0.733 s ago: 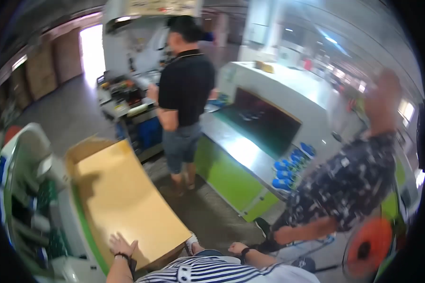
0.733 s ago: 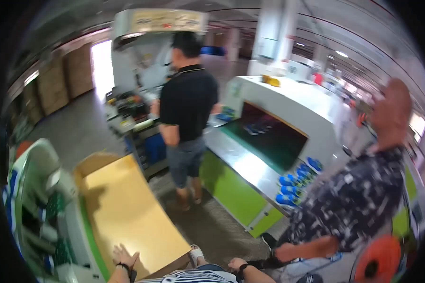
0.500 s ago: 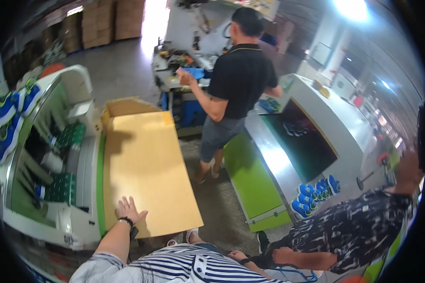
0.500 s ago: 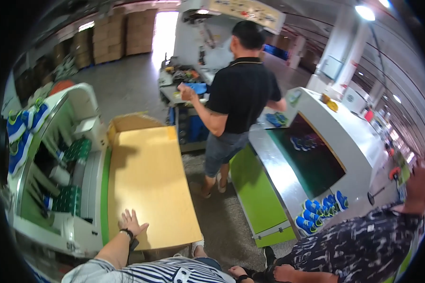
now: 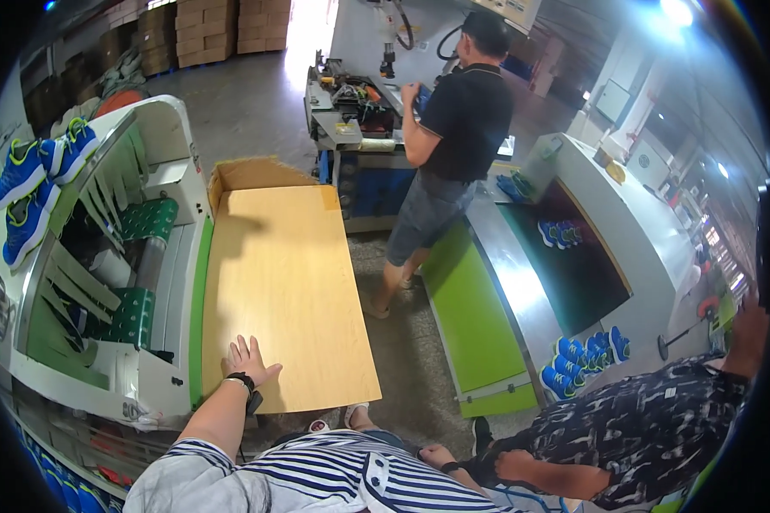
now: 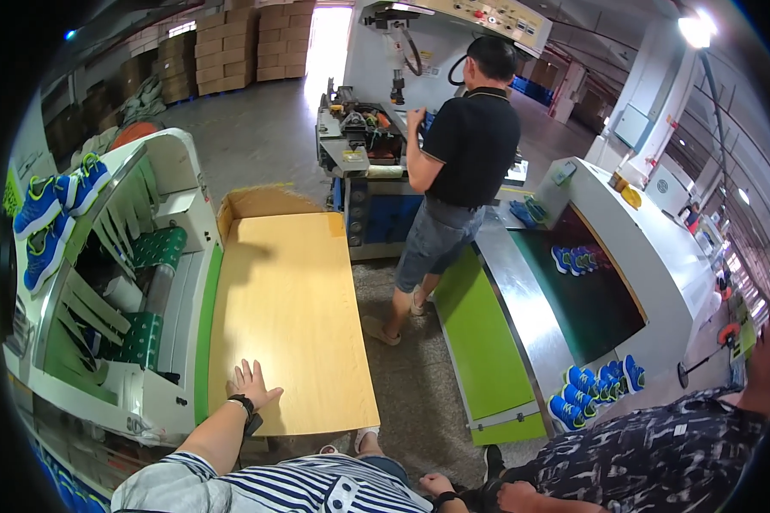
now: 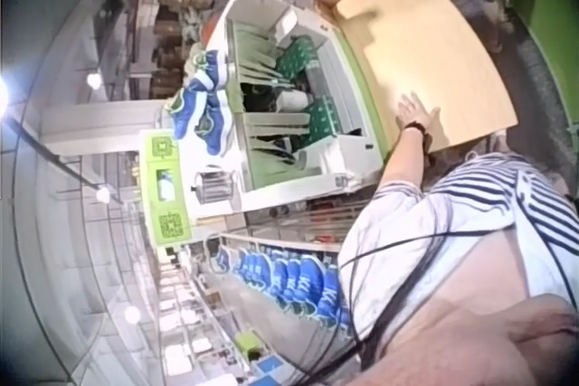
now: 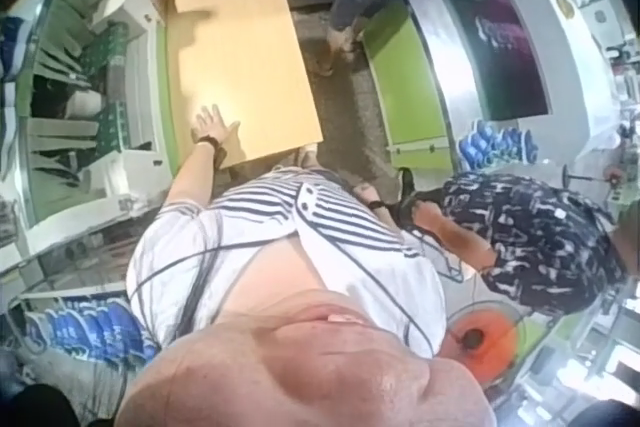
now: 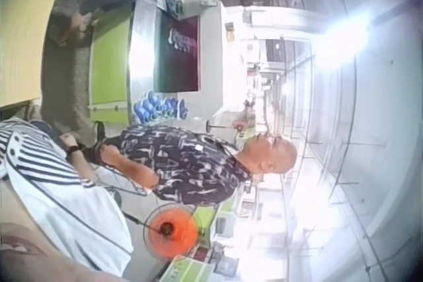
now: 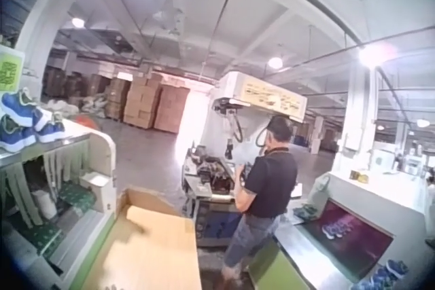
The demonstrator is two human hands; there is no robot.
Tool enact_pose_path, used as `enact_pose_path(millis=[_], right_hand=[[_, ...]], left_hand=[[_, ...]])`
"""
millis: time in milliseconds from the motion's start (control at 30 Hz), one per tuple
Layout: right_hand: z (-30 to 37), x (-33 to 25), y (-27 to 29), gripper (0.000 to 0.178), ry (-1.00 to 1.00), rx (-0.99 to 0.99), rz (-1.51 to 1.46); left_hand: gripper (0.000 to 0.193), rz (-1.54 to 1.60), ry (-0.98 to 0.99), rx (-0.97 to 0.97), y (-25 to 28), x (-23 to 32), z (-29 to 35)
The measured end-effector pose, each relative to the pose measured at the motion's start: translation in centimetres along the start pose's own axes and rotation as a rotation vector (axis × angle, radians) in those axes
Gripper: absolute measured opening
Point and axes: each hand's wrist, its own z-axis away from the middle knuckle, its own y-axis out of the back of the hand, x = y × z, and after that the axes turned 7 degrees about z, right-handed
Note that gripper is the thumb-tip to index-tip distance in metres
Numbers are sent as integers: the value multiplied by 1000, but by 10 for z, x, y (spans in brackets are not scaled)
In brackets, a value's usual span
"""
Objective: Processing blue and green athletic shoes using industrial heat/curing machines and sorting them on a work table.
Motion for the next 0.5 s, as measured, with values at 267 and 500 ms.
enact_pose_path(millis=[267,500], right_hand=[[-1,-8,4,30,45,-31,81],[-3,14,-4,33,-7,39,-16]], left_hand=[[116,32,37,-8,13,4,11],[119,-38,-27,9,10,17,-1]])
